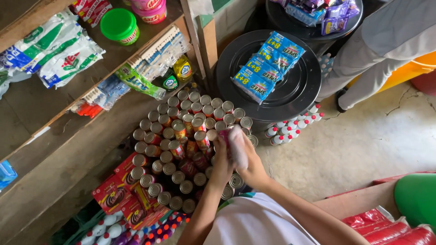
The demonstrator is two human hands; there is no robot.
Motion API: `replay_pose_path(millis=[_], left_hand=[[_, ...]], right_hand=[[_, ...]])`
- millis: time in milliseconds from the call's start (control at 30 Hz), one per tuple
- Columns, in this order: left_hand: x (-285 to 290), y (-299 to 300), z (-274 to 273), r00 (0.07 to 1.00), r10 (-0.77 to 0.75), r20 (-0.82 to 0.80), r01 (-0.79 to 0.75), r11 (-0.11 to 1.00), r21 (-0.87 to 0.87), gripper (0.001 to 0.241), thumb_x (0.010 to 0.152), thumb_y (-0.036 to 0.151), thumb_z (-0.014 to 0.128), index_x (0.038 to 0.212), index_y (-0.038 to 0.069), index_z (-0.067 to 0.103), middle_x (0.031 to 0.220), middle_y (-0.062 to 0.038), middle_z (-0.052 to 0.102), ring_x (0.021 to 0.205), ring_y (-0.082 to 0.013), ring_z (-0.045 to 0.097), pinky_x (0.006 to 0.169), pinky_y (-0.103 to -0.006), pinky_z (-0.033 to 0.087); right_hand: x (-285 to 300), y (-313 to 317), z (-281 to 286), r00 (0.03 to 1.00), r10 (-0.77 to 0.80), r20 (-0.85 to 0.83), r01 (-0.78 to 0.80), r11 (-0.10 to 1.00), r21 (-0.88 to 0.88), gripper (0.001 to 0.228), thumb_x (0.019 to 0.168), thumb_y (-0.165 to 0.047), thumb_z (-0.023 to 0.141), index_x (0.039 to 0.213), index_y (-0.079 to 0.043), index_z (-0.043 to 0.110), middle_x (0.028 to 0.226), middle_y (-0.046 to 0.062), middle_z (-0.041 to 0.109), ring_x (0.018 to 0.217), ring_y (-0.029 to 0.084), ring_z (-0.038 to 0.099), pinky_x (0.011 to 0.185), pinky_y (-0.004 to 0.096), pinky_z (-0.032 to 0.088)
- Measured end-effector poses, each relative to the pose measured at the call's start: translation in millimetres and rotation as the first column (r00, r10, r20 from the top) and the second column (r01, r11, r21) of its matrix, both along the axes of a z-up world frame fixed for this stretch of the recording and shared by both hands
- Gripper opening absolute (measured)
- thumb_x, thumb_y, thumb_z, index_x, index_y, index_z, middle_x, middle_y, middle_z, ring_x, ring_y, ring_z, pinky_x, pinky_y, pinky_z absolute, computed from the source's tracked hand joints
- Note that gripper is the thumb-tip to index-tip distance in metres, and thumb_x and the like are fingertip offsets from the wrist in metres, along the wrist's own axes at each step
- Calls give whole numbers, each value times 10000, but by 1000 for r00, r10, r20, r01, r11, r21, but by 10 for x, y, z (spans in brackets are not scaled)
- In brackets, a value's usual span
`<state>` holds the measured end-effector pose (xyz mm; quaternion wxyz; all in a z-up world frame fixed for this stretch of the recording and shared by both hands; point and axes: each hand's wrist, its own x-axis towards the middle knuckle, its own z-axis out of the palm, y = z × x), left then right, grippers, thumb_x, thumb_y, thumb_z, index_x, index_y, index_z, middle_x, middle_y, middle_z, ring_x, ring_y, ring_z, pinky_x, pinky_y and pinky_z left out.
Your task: Cleaning dust or debris off canned goods with a cloth and organizing them onto shelves in a shop.
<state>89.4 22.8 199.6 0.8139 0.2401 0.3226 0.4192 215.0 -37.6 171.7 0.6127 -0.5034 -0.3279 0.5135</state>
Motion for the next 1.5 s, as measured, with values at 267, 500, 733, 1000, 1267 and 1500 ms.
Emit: replay_pose_path(millis=[267, 500, 733, 1000, 1267, 1500], left_hand=[[-95, -10, -413, 924, 53, -379, 183, 808, 560, 553, 1024, 293, 605, 1476, 28, 426, 1402, -124, 554, 1264, -241, 560, 1043, -385, 509], [-50, 93, -324, 964, -26, 264, 58, 992, -116, 698, 1028, 529, 451, 1512, 26, 430, 1387, -152, 561, 1283, -241, 553, 1090, -382, 442], [-71, 222, -101, 993, -119, -14, 120, 988, 101, 533, 1066, 359, 431, 1525, 95, 383, 1490, -73, 503, 1377, -163, 501, 1170, -374, 393], [-56, 329, -73, 955, -51, 292, 20, 994, 109, 604, 1094, 532, 378, 1442, 50, 483, 1357, -120, 592, 1252, -215, 592, 1060, -412, 487], [-98, 243, 107, 989, -131, -62, 143, 958, 249, 628, 1025, 425, 591, 1514, 70, 416, 1450, -87, 538, 1320, -206, 542, 1094, -442, 453], [4, 193, -341, 961, -115, 250, 103, 993, 62, 635, 977, 347, 646, 1521, 114, 416, 1403, -61, 573, 1289, -190, 563, 1104, -404, 438]], right_hand=[[149, 203, 364, 347, -149, 926, -406, 866, 292, 949, 571, -263, 815, 1467, -219, 506, 1592, 212, 338, 1471, 520, 278, 1214, 558, 257], [-3, 185, 338, 840, 57, 539, -138, 984, 111, 821, 862, -226, 708, 1617, -144, 397, 1707, 203, 348, 1607, 469, 334, 1296, 525, 274], [74, 378, 834, 362, -210, 908, -423, 831, 360, 854, 608, -282, 843, 1414, -226, 568, 1570, 204, 404, 1458, 494, 341, 1208, 553, 288], [91, 414, 95, 993, 74, 89, -72, 997, -30, 583, 977, -204, 660, 1527, -71, 521, 1517, 303, 565, 1427, 435, 500, 1196, 408, 411], [158, 399, 997, 414, -296, 861, -390, 797, 462, 880, 637, -258, 771, 1465, -197, 479, 1520, 296, 381, 1418, 500, 350, 1189, 486, 312], [388, 446, -502, 984, 71, 165, -76, 997, 26, 681, 951, -279, 645, 1563, -56, 445, 1515, 203, 553, 1373, 265, 525, 1161, 359, 414]])
